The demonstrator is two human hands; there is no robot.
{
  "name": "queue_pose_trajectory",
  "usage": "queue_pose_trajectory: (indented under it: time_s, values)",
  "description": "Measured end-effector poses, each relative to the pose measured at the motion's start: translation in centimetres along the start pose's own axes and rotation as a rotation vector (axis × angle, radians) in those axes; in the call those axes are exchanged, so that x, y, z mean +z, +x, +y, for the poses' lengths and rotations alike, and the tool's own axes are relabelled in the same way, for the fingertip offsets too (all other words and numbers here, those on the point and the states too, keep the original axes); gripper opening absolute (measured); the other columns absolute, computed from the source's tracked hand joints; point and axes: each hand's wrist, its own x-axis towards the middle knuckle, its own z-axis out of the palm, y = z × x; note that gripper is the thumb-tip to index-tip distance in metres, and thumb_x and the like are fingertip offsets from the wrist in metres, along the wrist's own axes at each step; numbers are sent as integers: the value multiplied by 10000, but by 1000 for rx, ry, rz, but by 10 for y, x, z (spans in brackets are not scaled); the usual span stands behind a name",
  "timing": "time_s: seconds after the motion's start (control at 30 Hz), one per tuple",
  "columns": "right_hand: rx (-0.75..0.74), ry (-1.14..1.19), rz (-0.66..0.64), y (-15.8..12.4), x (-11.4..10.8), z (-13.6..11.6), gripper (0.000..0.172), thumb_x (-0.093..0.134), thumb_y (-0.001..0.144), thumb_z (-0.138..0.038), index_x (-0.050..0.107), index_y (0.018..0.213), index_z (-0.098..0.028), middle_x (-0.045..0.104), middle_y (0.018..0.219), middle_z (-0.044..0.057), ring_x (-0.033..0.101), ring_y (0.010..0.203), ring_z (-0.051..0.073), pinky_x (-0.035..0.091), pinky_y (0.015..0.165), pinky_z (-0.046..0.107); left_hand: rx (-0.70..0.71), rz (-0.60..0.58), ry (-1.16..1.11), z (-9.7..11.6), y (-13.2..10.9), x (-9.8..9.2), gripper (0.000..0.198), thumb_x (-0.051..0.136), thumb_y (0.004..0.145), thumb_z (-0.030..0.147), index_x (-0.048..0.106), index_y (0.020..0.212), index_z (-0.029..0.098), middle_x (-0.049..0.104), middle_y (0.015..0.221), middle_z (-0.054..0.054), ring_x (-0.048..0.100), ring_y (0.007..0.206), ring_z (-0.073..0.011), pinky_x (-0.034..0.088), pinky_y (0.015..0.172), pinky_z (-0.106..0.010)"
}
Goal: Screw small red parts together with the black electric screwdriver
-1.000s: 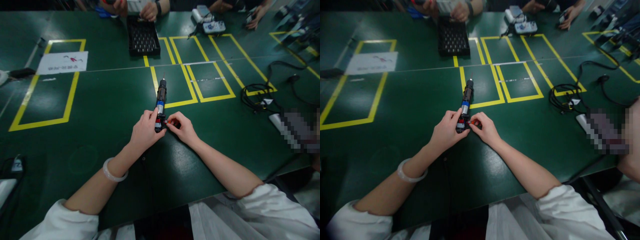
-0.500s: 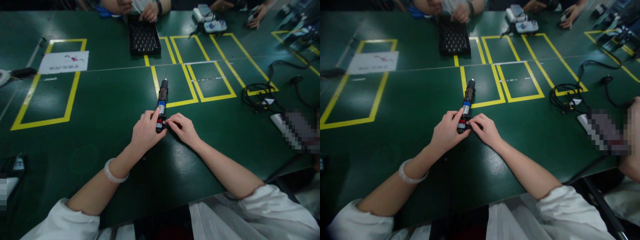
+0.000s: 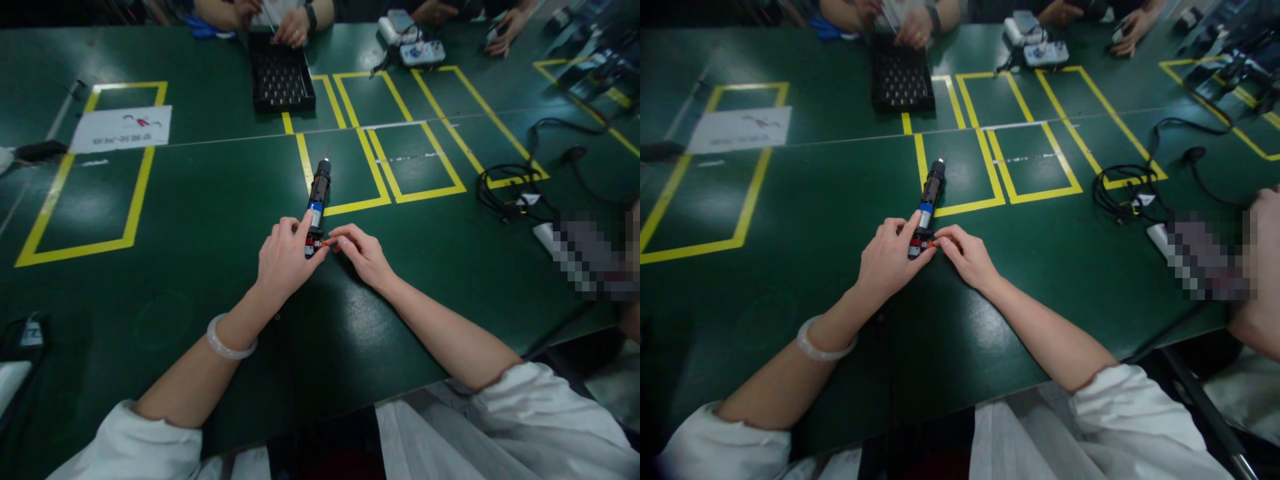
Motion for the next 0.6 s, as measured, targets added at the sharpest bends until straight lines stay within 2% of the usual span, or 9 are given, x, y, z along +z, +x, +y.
queue_pose_trajectory:
  time_s: [0.13, 0.27, 0.43, 0.6]
  values:
    - [-20, -29, -20, 1, 0, 3, 250, 480, 1004, -379, 640, 1070, -198, 706, 932, 35, 663, 846, 159, 512, 805, 298, 10, -28, 65, -8, -1, -6, 706, 500, 926, 541, 359, 1533, 209, 525, 1239, -158, 553, 1039, -310, 485, 806, -384]
    - [-41, -75, -33, 2, -2, 2, 243, 480, 1005, -342, 668, 989, -191, 700, 917, 38, 656, 859, 159, 499, 799, 287, 6, -61, 94, -27, -6, -13, 710, 465, 937, 549, 327, 1546, 211, 512, 1271, -170, 552, 1069, -326, 493, 817, -400]
    - [-61, -94, -53, 2, -3, -1, 233, 492, 999, -295, 682, 936, -175, 698, 877, 33, 650, 829, 151, 476, 773, 272, -120, -114, 110, -65, -20, -28, 743, 380, 939, 621, 322, 1548, 199, 483, 1315, -207, 546, 1116, -376, 513, 820, -446]
    - [-70, -107, -70, 2, -2, -1, 218, 510, 991, -271, 684, 906, -171, 705, 845, 24, 655, 806, 144, 464, 754, 259, -324, -188, 137, -117, -32, -46, 812, 285, 923, 701, 275, 1552, 188, 428, 1387, -238, 499, 1219, -436, 520, 874, -562]
